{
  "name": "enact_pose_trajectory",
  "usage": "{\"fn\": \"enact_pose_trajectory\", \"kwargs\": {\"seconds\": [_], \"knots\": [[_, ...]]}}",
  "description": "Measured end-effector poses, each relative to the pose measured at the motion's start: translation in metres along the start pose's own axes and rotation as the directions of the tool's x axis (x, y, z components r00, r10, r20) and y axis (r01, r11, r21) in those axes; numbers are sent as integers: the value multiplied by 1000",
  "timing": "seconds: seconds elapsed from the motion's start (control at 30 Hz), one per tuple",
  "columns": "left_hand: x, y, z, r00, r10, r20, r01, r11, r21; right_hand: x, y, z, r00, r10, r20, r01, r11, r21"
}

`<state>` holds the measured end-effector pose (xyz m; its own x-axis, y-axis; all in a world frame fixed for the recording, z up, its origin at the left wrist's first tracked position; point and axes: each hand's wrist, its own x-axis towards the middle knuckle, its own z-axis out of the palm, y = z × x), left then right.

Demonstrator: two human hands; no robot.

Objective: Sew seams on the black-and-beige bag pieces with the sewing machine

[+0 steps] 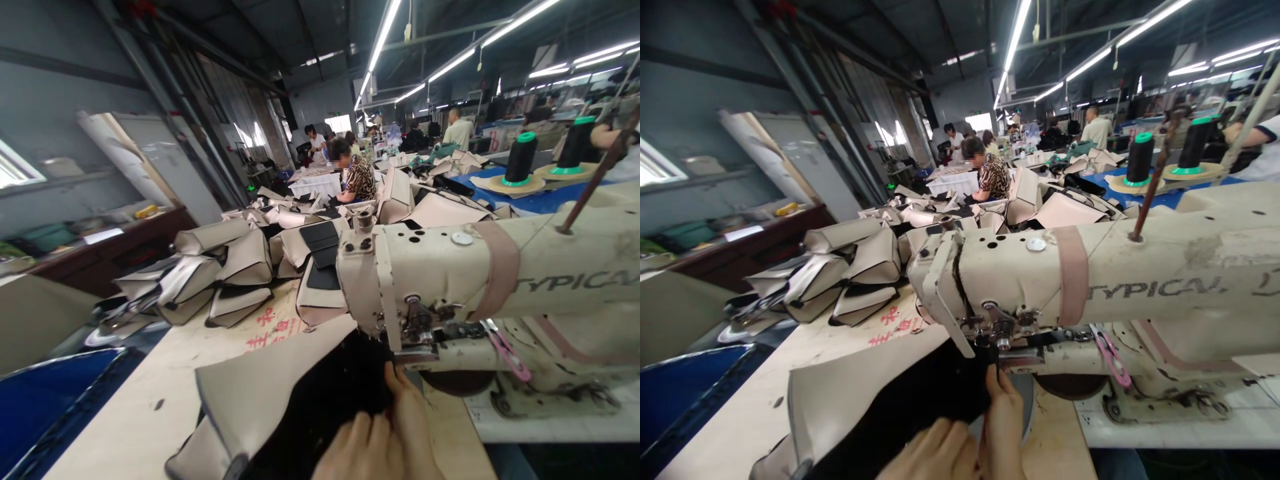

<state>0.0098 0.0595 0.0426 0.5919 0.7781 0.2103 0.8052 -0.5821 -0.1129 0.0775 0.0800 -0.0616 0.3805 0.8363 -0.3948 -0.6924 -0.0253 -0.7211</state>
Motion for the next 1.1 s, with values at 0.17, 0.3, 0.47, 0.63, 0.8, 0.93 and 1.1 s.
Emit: {"fn": "enact_pose_trajectory", "kwargs": {"seconds": [0.17, 0.3, 0.47, 0.63, 0.8, 0.93, 1.1], "knots": [[11, 20, 6, 903, -382, 198, 378, 924, 57, 4, 3, -8, 999, 24, 38, -26, 998, 59], [46, 10, 21, 839, -446, 312, 473, 881, -12, 5, 7, -8, 994, 69, 86, -77, 992, 99], [55, 9, 35, 829, -473, 300, 509, 859, -53, 0, -4, -5, 991, 88, 102, -103, 984, 147], [49, -3, 42, 809, -500, 309, 582, 755, -302, -4, -13, 0, 992, 97, 82, -110, 979, 174], [46, -18, 55, 805, -492, 332, 581, 539, -610, 0, -11, 1, 988, 146, 57, -154, 973, 174], [47, -20, 66, 785, -540, 303, 589, 501, -634, 3, -11, 0, 995, 90, 50, -95, 988, 122], [46, -20, 66, 797, -537, 276, 567, 507, -650, 4, -13, 0, 995, 79, 64, -85, 992, 97]]}}
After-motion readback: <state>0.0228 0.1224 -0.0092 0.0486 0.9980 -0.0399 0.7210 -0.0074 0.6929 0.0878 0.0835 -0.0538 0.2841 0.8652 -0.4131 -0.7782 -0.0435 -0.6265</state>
